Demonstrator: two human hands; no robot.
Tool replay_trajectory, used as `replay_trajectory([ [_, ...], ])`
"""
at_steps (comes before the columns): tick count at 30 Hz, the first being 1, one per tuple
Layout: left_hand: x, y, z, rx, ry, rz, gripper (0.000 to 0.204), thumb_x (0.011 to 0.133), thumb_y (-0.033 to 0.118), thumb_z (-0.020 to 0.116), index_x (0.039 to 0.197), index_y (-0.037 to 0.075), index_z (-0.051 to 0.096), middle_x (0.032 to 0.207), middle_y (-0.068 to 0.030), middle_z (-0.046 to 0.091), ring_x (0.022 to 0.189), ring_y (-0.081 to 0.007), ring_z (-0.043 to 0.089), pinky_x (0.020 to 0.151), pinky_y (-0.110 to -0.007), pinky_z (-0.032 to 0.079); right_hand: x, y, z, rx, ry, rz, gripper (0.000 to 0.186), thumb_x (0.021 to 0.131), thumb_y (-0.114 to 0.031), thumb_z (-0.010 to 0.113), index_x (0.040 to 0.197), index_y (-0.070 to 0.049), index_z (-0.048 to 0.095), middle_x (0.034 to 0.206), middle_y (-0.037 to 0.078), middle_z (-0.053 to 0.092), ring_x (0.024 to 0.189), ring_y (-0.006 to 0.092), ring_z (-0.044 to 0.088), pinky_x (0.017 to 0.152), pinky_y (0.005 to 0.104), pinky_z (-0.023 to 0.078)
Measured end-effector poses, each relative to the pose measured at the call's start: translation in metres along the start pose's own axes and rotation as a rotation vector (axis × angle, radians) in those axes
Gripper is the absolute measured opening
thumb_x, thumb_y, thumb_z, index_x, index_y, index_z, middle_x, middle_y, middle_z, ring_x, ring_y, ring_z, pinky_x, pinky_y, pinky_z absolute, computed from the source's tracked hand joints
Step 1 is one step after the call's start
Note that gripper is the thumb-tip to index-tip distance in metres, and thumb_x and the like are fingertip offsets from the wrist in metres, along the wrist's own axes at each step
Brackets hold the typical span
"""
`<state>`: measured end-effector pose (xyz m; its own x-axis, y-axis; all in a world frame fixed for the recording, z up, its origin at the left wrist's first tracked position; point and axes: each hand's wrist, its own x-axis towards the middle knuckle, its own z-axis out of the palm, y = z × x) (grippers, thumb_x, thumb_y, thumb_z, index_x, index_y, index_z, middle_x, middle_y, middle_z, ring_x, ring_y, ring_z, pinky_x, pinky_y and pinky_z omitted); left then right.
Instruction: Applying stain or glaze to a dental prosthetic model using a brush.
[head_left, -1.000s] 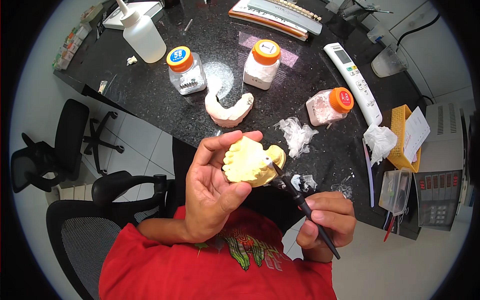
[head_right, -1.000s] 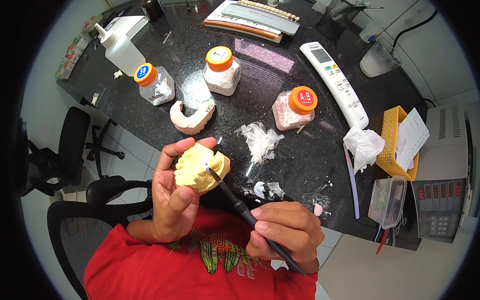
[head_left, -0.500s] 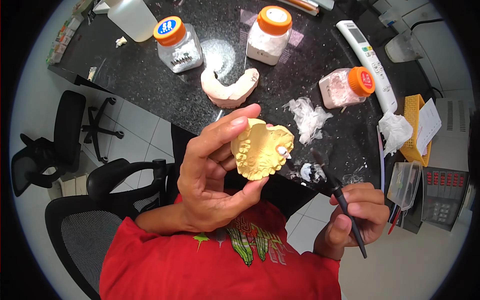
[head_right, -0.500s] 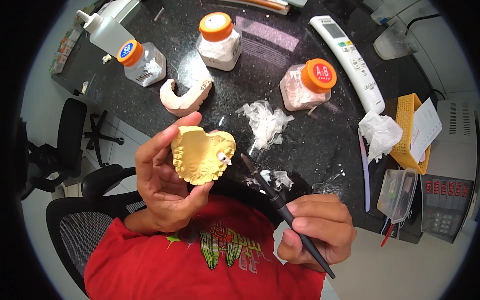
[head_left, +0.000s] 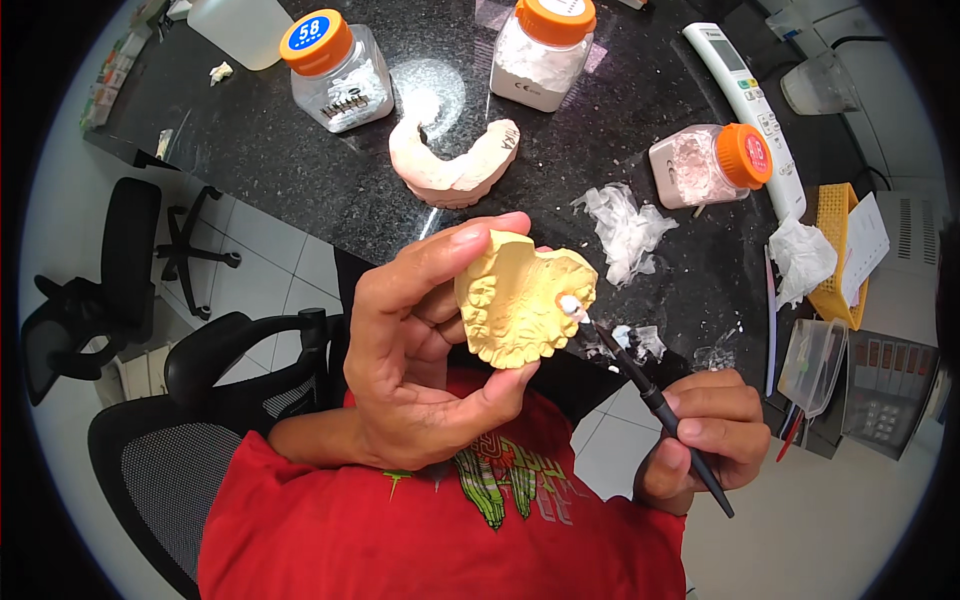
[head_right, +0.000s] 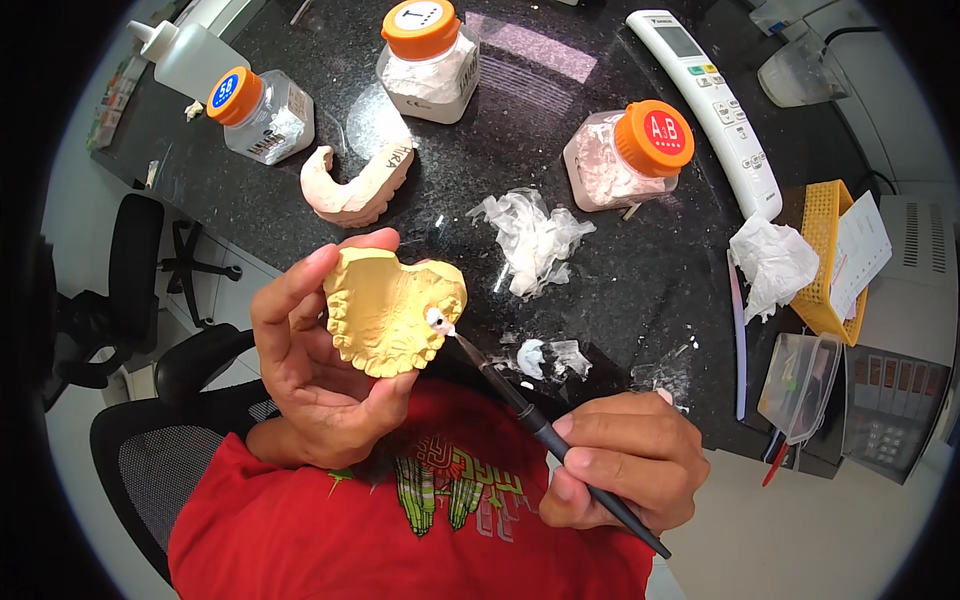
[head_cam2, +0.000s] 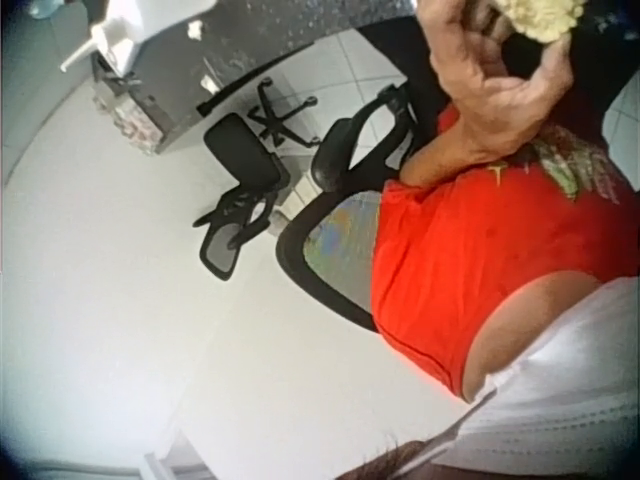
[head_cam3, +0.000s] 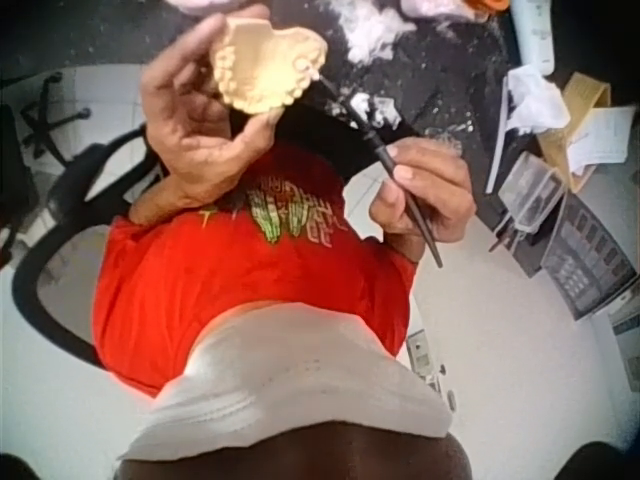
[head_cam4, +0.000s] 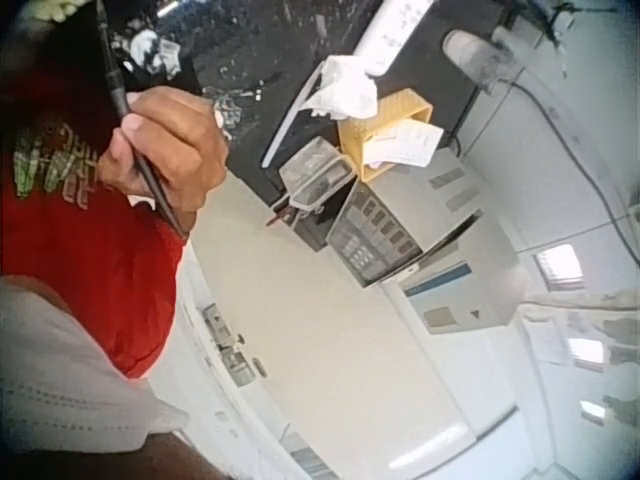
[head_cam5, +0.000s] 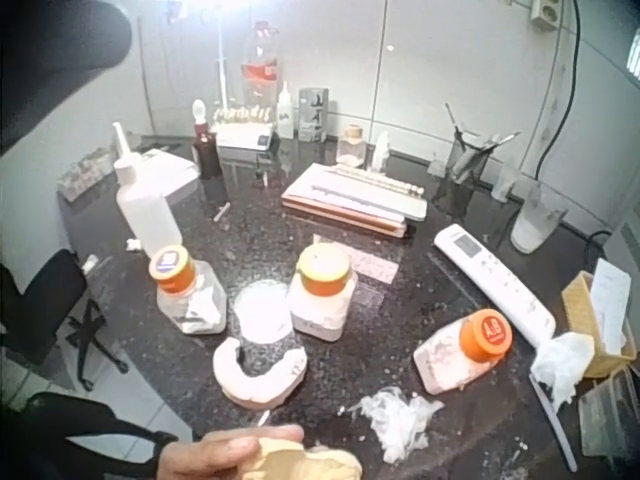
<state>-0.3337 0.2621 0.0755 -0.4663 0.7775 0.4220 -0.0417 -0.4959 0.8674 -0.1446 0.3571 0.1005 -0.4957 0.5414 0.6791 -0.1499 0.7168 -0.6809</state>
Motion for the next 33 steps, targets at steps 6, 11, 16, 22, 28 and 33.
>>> replay_trajectory([
  [6, -0.001, -0.001, 0.000, 0.005, -0.007, -0.001, 0.075, 0.068, -0.016, 0.068, 0.132, -0.003, 0.032, 0.134, -0.0312, 0.039, 0.120, -0.0322, 0.052, 0.094, -0.035, 0.050, 0.000, -0.002, 0.000, -0.013, -0.021, -0.005, 0.021, 0.073, -0.007, 0.070, 0.088, -0.001, 0.057, 0.077, 0.013, 0.060, 0.059, 0.0204, 0.063, 0.051, 0.0251, 0.054],
  [11, 0.002, -0.001, -0.004, 0.117, -0.090, 0.051, 0.080, 0.070, -0.007, 0.069, 0.136, -0.002, 0.025, 0.134, -0.0328, 0.038, 0.120, -0.0337, 0.051, 0.097, -0.038, 0.047, -0.008, -0.010, -0.015, 0.125, 0.131, 0.165, 0.024, 0.081, -0.012, 0.069, 0.096, 0.002, 0.057, 0.085, 0.016, 0.061, 0.065, 0.0213, 0.064, 0.057, 0.0265, 0.054],
  [16, 0.007, 0.004, -0.007, 0.338, -0.194, 0.139, 0.084, 0.070, 0.001, 0.071, 0.137, 0.000, 0.022, 0.131, -0.0348, 0.039, 0.121, -0.0335, 0.048, 0.097, -0.039, 0.047, -0.012, -0.014, -0.031, -0.045, -0.008, 0.360, 0.020, 0.079, -0.003, 0.069, 0.095, 0.003, 0.057, 0.077, 0.016, 0.063, 0.063, 0.0178, 0.064, 0.055, 0.0244, 0.053],
  [22, 0.007, 0.001, -0.001, 0.316, -0.245, 0.107, 0.084, 0.068, -0.001, 0.071, 0.137, -0.001, 0.021, 0.131, -0.0353, 0.038, 0.121, -0.0339, 0.049, 0.095, -0.038, 0.048, -0.014, -0.011, -0.031, 0.033, 0.022, 0.397, 0.018, 0.074, 0.006, 0.068, 0.089, 0.004, 0.057, 0.070, 0.014, 0.063, 0.059, 0.0154, 0.063, 0.051, 0.0205, 0.051],
  [28, 0.006, 0.002, 0.001, 0.331, -0.221, 0.103, 0.085, 0.069, 0.000, 0.071, 0.138, -0.001, 0.021, 0.131, -0.0352, 0.039, 0.121, -0.0335, 0.049, 0.095, -0.038, 0.048, -0.011, -0.010, -0.032, 0.001, -0.068, 0.367, 0.020, 0.071, 0.008, 0.069, 0.086, 0.004, 0.058, 0.070, 0.014, 0.064, 0.058, 0.0162, 0.063, 0.050, 0.0214, 0.049],
  [33, 0.006, 0.001, 0.000, 0.331, -0.221, 0.101, 0.084, 0.069, 0.001, 0.070, 0.138, -0.001, 0.022, 0.131, -0.0349, 0.040, 0.120, -0.0321, 0.050, 0.094, -0.037, 0.048, -0.013, -0.011, -0.033, 0.029, -0.018, 0.391, 0.022, 0.068, 0.009, 0.071, 0.086, 0.003, 0.059, 0.070, 0.014, 0.064, 0.058, 0.0159, 0.063, 0.050, 0.0212, 0.048],
])
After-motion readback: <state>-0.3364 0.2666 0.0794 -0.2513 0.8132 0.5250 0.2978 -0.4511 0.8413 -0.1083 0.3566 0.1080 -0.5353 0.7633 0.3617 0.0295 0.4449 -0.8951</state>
